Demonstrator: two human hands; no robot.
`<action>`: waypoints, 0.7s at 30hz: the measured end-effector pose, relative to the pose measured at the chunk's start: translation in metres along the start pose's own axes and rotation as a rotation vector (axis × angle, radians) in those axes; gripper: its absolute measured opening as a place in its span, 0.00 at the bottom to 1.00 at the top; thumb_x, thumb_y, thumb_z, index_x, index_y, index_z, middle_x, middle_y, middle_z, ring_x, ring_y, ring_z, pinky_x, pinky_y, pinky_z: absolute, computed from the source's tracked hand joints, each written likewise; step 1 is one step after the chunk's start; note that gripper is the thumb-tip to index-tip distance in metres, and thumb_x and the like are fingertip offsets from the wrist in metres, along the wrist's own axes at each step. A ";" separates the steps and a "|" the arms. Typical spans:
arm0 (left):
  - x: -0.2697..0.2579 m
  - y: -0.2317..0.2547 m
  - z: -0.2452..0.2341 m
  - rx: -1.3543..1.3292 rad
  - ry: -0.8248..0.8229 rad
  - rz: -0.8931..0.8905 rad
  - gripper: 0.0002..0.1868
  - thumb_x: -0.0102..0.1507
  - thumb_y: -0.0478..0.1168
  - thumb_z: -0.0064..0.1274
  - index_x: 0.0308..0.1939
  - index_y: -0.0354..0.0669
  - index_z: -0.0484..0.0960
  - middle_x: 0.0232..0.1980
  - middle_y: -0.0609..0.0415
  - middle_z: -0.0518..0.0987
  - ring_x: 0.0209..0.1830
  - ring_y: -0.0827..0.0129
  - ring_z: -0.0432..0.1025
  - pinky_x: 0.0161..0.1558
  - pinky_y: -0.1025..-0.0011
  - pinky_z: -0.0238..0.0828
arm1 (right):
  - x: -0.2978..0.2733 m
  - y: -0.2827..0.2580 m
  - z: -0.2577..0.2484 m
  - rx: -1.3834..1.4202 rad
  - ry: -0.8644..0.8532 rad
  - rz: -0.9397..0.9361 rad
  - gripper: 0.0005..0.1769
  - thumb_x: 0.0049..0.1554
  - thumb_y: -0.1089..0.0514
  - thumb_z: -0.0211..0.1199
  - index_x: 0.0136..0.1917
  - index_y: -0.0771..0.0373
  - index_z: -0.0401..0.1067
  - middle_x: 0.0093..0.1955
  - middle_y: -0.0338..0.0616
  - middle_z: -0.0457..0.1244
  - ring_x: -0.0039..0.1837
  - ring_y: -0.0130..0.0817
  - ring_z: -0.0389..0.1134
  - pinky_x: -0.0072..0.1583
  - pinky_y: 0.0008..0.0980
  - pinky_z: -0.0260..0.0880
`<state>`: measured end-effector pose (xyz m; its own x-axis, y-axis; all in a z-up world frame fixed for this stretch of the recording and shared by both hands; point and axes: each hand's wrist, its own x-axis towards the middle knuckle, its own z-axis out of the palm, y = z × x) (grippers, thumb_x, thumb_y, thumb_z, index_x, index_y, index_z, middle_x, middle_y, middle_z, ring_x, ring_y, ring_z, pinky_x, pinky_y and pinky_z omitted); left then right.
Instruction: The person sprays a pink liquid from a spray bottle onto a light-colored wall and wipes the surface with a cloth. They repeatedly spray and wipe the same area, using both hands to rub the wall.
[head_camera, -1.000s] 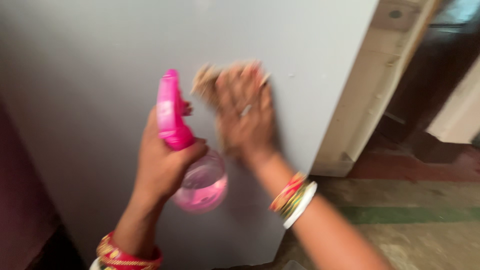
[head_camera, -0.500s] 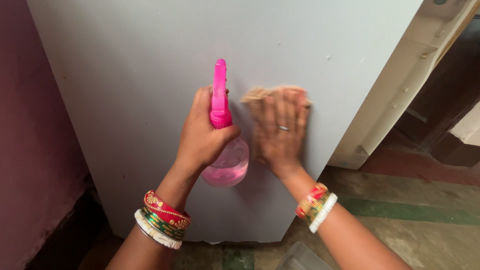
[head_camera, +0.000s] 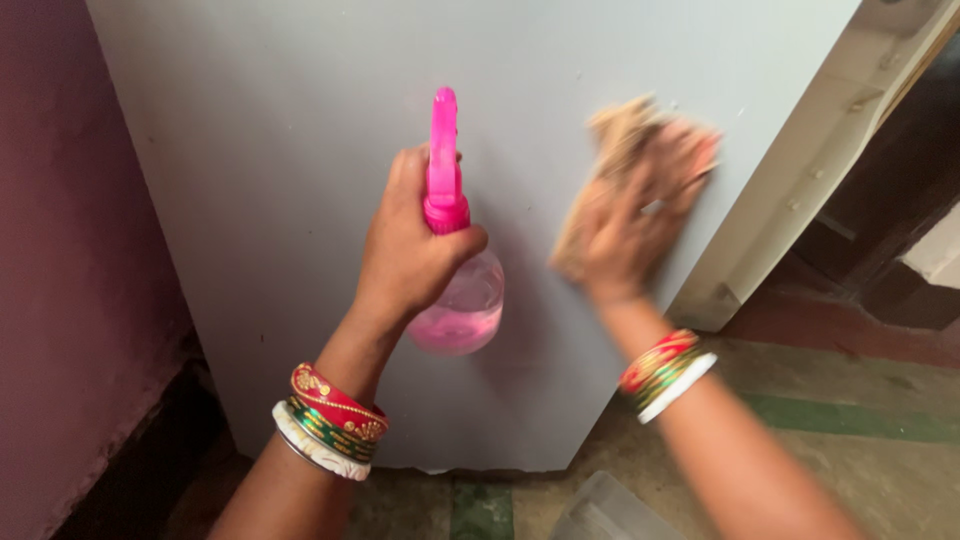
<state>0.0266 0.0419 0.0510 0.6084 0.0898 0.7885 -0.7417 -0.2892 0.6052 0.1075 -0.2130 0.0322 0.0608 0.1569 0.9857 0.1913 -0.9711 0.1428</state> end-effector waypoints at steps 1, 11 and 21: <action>0.000 0.000 -0.002 -0.004 0.001 0.010 0.33 0.49 0.38 0.61 0.59 0.39 0.73 0.51 0.50 0.72 0.49 0.58 0.73 0.52 0.65 0.71 | -0.016 -0.017 0.005 -0.001 -0.002 -0.045 0.36 0.72 0.47 0.53 0.86 0.57 0.44 0.86 0.55 0.42 0.88 0.55 0.39 0.85 0.60 0.37; 0.004 0.014 -0.020 -0.018 0.003 0.024 0.33 0.49 0.36 0.59 0.59 0.40 0.72 0.52 0.51 0.71 0.46 0.60 0.71 0.50 0.66 0.72 | 0.062 -0.039 0.043 0.038 -0.029 -0.274 0.34 0.71 0.48 0.57 0.86 0.48 0.51 0.86 0.51 0.42 0.87 0.54 0.37 0.83 0.59 0.38; 0.001 0.007 -0.021 0.008 -0.006 -0.028 0.33 0.49 0.38 0.59 0.59 0.40 0.72 0.52 0.51 0.71 0.47 0.61 0.72 0.49 0.65 0.71 | -0.046 -0.009 -0.010 -0.046 -0.036 -0.074 0.34 0.71 0.52 0.54 0.86 0.52 0.47 0.87 0.48 0.39 0.87 0.62 0.34 0.84 0.69 0.35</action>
<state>0.0161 0.0595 0.0580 0.6305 0.0919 0.7707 -0.7222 -0.2942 0.6260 0.0927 -0.2132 -0.0135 0.0834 0.2342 0.9686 0.1518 -0.9636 0.2199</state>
